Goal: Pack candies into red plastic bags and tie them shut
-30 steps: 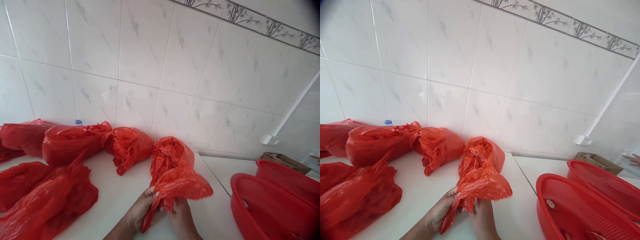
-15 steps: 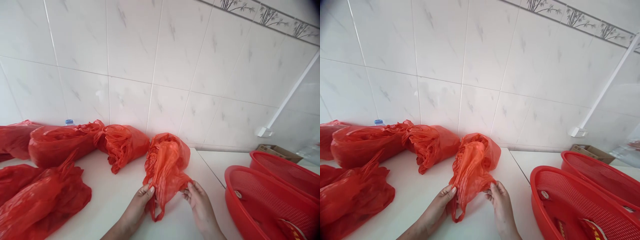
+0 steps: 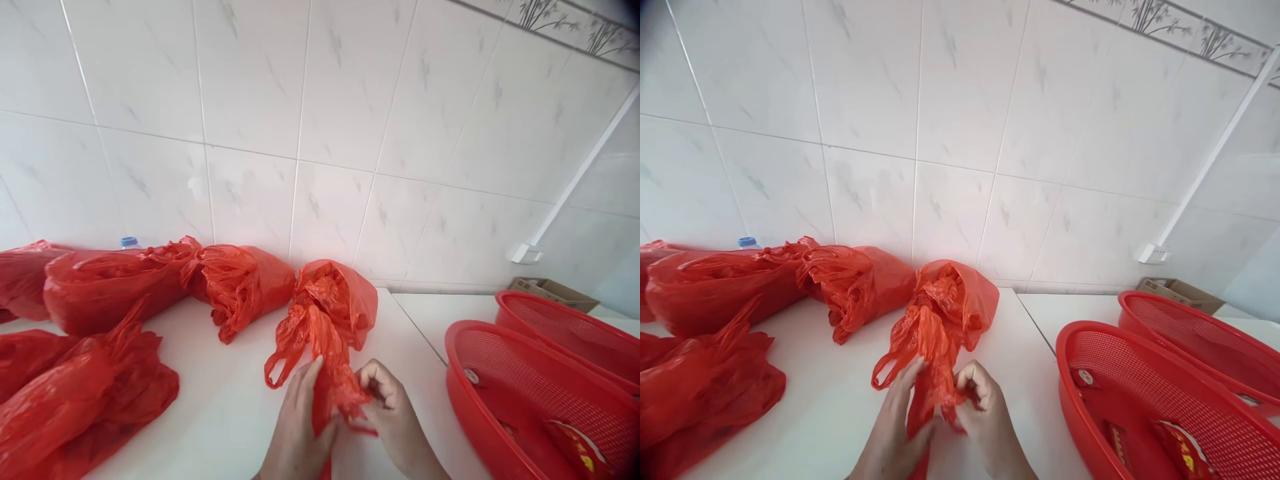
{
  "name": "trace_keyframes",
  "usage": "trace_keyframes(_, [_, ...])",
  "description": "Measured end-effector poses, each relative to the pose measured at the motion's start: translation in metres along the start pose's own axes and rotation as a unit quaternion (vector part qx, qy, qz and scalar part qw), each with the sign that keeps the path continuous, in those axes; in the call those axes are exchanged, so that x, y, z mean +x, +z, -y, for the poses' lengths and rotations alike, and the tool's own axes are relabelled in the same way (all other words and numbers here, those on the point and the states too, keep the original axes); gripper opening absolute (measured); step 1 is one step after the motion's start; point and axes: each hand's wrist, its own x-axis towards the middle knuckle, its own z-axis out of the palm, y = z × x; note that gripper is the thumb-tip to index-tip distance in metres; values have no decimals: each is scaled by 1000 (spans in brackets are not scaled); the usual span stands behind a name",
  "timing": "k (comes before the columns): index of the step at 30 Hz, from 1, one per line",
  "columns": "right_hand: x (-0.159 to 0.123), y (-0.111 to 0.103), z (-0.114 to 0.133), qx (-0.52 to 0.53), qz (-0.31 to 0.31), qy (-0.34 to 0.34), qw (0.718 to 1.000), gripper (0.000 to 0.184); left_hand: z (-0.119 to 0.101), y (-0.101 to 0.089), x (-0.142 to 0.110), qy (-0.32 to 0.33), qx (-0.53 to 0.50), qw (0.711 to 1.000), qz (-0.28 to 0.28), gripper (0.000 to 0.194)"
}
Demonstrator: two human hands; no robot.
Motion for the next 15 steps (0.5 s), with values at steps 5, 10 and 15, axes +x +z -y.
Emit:
trace_keyframes(5, [0, -32, 20, 148, 42, 96, 983, 20, -1, -12, 24, -169, -89, 981, -18, 22])
trace_keyframes(10, [8, -79, 30, -17, 4, 85, 996, 25, -8, -15, 27, -312, -348, 884, 10, 15])
trace_keyframes(15, [7, -77, 36, -358, -264, -130, 886, 14, -21, 0, 13, -352, -462, 812, 61, 25])
